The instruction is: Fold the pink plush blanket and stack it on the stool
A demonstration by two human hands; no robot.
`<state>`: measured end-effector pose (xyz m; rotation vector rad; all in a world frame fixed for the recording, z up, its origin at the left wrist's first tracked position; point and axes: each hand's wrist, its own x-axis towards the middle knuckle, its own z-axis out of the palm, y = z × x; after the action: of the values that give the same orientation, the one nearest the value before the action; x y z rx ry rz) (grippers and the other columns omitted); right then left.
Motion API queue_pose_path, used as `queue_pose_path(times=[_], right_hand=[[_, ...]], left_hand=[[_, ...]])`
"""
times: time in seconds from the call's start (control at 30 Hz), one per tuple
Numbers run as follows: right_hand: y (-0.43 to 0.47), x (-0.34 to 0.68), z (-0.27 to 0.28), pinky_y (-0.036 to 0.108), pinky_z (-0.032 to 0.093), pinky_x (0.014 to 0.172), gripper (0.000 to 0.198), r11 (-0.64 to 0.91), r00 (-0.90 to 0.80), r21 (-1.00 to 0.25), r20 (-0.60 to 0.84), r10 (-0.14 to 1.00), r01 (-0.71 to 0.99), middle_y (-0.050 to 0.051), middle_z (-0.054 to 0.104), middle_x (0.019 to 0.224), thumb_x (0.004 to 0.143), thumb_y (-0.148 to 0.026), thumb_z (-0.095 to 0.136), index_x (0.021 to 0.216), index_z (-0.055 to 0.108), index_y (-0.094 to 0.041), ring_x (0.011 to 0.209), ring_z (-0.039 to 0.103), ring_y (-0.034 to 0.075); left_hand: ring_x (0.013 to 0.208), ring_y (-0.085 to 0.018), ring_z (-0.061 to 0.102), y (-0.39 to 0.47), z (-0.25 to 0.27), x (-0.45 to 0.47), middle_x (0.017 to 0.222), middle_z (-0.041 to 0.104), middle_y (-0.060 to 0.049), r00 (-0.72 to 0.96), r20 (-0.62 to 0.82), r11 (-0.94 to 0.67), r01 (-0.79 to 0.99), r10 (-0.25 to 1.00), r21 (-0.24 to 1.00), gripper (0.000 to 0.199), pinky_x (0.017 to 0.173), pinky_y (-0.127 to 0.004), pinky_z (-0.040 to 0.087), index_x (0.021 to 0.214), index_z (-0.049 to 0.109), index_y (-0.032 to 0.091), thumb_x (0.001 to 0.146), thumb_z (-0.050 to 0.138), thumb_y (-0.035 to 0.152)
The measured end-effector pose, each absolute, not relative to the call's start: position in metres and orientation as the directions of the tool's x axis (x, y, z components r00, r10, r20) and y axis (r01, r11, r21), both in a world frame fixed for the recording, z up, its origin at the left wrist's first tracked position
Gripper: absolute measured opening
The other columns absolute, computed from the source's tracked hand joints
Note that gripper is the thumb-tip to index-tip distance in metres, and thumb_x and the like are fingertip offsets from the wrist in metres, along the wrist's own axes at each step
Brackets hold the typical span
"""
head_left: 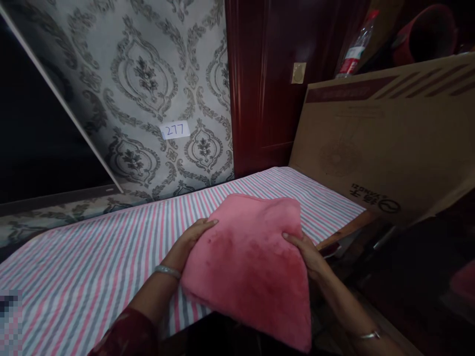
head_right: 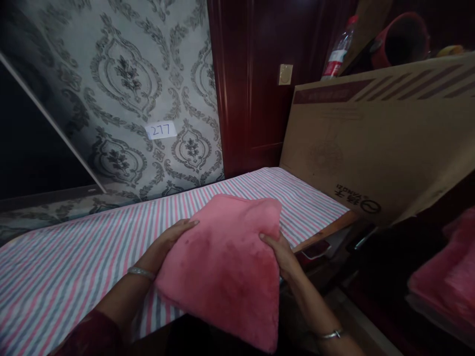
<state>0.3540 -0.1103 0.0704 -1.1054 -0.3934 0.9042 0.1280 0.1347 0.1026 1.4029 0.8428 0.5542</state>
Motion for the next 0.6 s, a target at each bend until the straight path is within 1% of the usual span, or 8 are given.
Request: queue_pose_path(times=[0.1, 0.2, 0.27, 0.33, 0.4, 0.47, 0.53, 0.6], right_hand=[[-0.099, 0.37, 0.1, 0.05, 0.057, 0.09, 0.049, 0.163, 0.557, -0.906, -0.092, 0.825, -0.391, 0.009, 0.078, 0.098, 0.063, -0.036, 0.085, 0.107, 0.071, -0.019, 0.098, 0.072, 0.037], [-0.075, 0.388, 0.127, 0.05, 0.054, 0.096, 0.045, 0.132, 0.446, -0.909, -0.064, 0.893, -0.395, 0.01, 0.078, 0.093, 0.066, -0.036, 0.082, 0.105, 0.072, -0.016, 0.102, 0.071, 0.037], [-0.052, 0.396, 0.13, 0.049, 0.055, 0.096, 0.039, 0.087, 0.365, -0.903, -0.081, 0.927, -0.421, 0.01, 0.078, 0.089, 0.068, -0.035, 0.079, 0.102, 0.073, -0.016, 0.101, 0.072, 0.035], [-0.028, 0.398, 0.117, 0.048, 0.056, 0.092, 0.034, 0.025, 0.317, -0.894, -0.132, 0.939, -0.447, 0.009, 0.078, 0.084, 0.069, -0.032, 0.077, 0.099, 0.073, -0.017, 0.095, 0.073, 0.034], [-0.008, 0.396, 0.093, 0.047, 0.058, 0.086, 0.028, -0.01, 0.347, -0.896, -0.183, 0.92, -0.444, 0.008, 0.077, 0.079, 0.068, -0.028, 0.078, 0.094, 0.072, -0.018, 0.089, 0.074, 0.033], [0.004, 0.394, 0.067, 0.045, 0.059, 0.083, 0.025, 0.018, 0.443, -0.907, -0.188, 0.877, -0.421, 0.006, 0.077, 0.077, 0.066, -0.025, 0.08, 0.089, 0.072, -0.02, 0.083, 0.074, 0.031], [0.008, 0.394, 0.047, 0.043, 0.058, 0.083, 0.027, 0.059, 0.514, -0.917, -0.167, 0.841, -0.395, 0.005, 0.077, 0.079, 0.065, -0.025, 0.084, 0.088, 0.072, -0.02, 0.081, 0.074, 0.029], [0.006, 0.394, 0.036, 0.041, 0.058, 0.084, 0.032, 0.094, 0.53, -0.92, -0.133, 0.838, -0.38, 0.005, 0.078, 0.086, 0.065, -0.031, 0.086, 0.092, 0.073, -0.02, 0.083, 0.074, 0.027]], left_hand=[[0.076, -0.025, 0.071, 0.13, 0.13, 0.116, 0.087, 0.078, -0.011, 0.642, -0.178, 0.157, 0.09, 0.746, 0.983, 0.054, 0.072, -0.033, 0.056, 0.095, 0.074, 0.011, 0.058, 0.092, 0.046], [0.079, -0.025, 0.073, 0.135, 0.158, 0.103, 0.092, 0.079, -0.011, 0.602, -0.116, 0.161, -0.021, 0.79, 0.987, 0.055, 0.074, -0.033, 0.058, 0.1, 0.073, 0.012, 0.059, 0.092, 0.044], [0.082, -0.026, 0.074, 0.141, 0.164, 0.097, 0.093, 0.079, -0.011, 0.546, -0.093, 0.143, -0.05, 0.832, 0.988, 0.054, 0.075, -0.033, 0.059, 0.104, 0.073, 0.013, 0.062, 0.091, 0.042], [0.084, -0.028, 0.075, 0.146, 0.154, 0.093, 0.089, 0.079, -0.012, 0.488, -0.142, 0.161, 0.003, 0.861, 0.987, 0.053, 0.074, -0.034, 0.059, 0.104, 0.072, 0.011, 0.063, 0.091, 0.039], [0.085, -0.031, 0.075, 0.151, 0.133, 0.09, 0.083, 0.078, -0.015, 0.43, -0.238, 0.217, 0.099, 0.871, 0.971, 0.054, 0.073, -0.036, 0.06, 0.102, 0.072, 0.008, 0.062, 0.092, 0.038], [0.086, -0.033, 0.076, 0.155, 0.11, 0.087, 0.08, 0.078, -0.017, 0.393, -0.29, 0.251, 0.147, 0.873, 0.957, 0.055, 0.073, -0.036, 0.06, 0.1, 0.072, 0.006, 0.061, 0.093, 0.04], [0.087, -0.033, 0.076, 0.16, 0.091, 0.084, 0.083, 0.078, -0.018, 0.391, -0.279, 0.255, 0.113, 0.877, 0.96, 0.057, 0.075, -0.036, 0.06, 0.1, 0.072, 0.005, 0.062, 0.093, 0.042], [0.087, -0.031, 0.076, 0.165, 0.079, 0.083, 0.086, 0.078, -0.018, 0.377, -0.277, 0.272, 0.067, 0.884, 0.96, 0.059, 0.077, -0.036, 0.06, 0.104, 0.071, 0.006, 0.063, 0.092, 0.042]])
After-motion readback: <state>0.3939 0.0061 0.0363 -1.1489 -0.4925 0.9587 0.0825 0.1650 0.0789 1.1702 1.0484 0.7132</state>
